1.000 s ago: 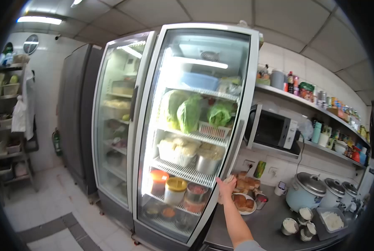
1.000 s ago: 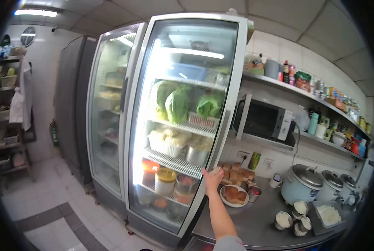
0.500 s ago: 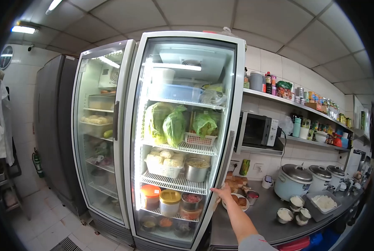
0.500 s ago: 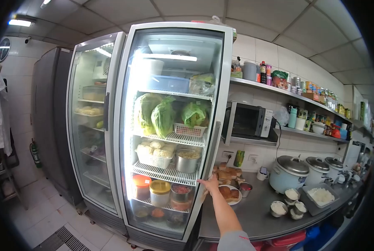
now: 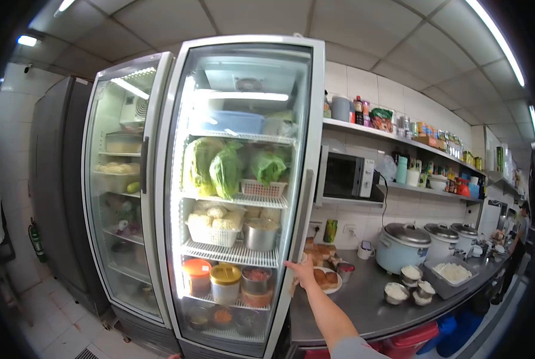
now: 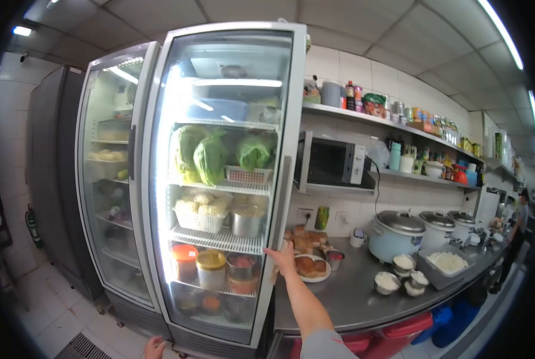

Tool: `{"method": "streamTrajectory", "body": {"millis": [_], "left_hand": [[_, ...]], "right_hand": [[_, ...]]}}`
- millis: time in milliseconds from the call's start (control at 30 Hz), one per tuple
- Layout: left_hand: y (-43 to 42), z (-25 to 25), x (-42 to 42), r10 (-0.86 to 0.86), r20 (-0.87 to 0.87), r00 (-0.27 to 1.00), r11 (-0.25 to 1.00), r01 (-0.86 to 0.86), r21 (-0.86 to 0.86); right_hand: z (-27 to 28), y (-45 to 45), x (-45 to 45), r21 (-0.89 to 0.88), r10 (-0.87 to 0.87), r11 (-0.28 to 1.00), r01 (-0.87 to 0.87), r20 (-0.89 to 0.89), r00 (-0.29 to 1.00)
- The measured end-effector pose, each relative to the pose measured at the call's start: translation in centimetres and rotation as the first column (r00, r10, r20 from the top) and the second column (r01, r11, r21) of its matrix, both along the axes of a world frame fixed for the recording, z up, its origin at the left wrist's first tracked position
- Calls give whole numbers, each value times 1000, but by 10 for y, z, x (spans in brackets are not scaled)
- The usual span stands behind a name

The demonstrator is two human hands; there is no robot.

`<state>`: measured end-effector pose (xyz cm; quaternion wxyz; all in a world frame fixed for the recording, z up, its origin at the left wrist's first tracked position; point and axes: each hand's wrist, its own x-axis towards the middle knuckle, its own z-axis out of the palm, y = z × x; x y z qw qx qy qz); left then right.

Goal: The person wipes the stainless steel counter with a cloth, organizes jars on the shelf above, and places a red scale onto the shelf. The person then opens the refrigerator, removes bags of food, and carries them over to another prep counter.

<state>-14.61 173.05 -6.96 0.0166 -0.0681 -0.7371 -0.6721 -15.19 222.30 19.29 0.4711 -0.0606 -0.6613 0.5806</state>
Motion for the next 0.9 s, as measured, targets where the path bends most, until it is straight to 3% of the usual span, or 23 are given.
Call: {"method": "streamTrajectory", "body": {"millis": [33, 67, 133, 167, 200, 267, 300, 333, 433, 533, 600, 667, 700, 733, 767, 800, 833, 867, 900], "left_hand": [[23, -20, -23, -197, -159, 967, 980, 199, -2], [49, 76, 24, -239, -90, 967, 966, 227, -120], [90, 109, 40, -377, -330, 865, 888, 237, -394], [107, 115, 48, -442, -338, 831, 875, 316, -366], [118, 110, 51, -514, -445, 734, 823, 277, -495], [123, 143, 93, -514, -385, 766, 825, 321, -465], [124, 153, 107, -514, -351, 783, 826, 342, -447], [123, 141, 107, -404, -591, 698, 890, 153, -429], [91, 150, 136, -278, -369, 887, 938, 168, -303], [69, 150, 157, -198, -366, 909, 980, 182, -78], [61, 131, 164, 70, -320, 945, 945, -166, -283], [54, 140, 164, 376, -97, 922, 847, -384, -367], [48, 169, 169, 459, -20, 888, 834, -438, -335], [43, 190, 170, 532, 61, 844, 814, -491, -309], [33, 185, 159, 628, 34, 778, 755, -598, -270], [-5, 118, 112, 730, -178, 660, 650, -751, -116], [-42, 51, 67, 788, -376, 487, 537, -843, 33], [-72, 30, 45, 818, -395, 418, 472, -880, 46], [-112, 0, 21, 808, -485, 335, 402, -915, 37]], "right_hand": [[-3, -13, 15, -12, 7, 1000, -7, -6, 1000], [0, -29, 35, 43, -94, 995, 90, 104, 990], [-5, -58, 74, 154, -102, 984, 85, 103, 989], [-2, -68, 91, 216, -102, 973, 80, 90, 991], [-2, -73, 107, 221, 1, 975, -32, 142, 990], [-12, -77, 136, 197, 205, 946, -257, 250, 946], [-16, -75, 145, 356, 119, 911, -207, 253, 960], [-19, -70, 152, 509, 32, 846, -156, 244, 969], [-48, -36, 161, 782, -288, 622, 48, 171, 942], [-103, 30, 169, 912, -556, 404, -66, 303, 774], [-120, 56, 177, 948, -661, 225, -223, 317, 680], [-88, 69, 151, 935, -429, 318, -160, 292, 855], [-57, 72, 135, 918, -306, 372, -138, 262, 915], [-16, 70, 119, 953, -318, 295, -65, 162, 934], [38, 57, 109, 945, -244, 325, 28, 56, 968], [86, 64, 85, 974, -144, 216, 75, -44, 989], [137, 41, 80, 943, -87, 189, 272, -260, 962], [184, 40, 63, 940, -47, 106, 324, -321, 946], [223, 42, 40, 928, -76, 112, 356, -349, 934]]}}
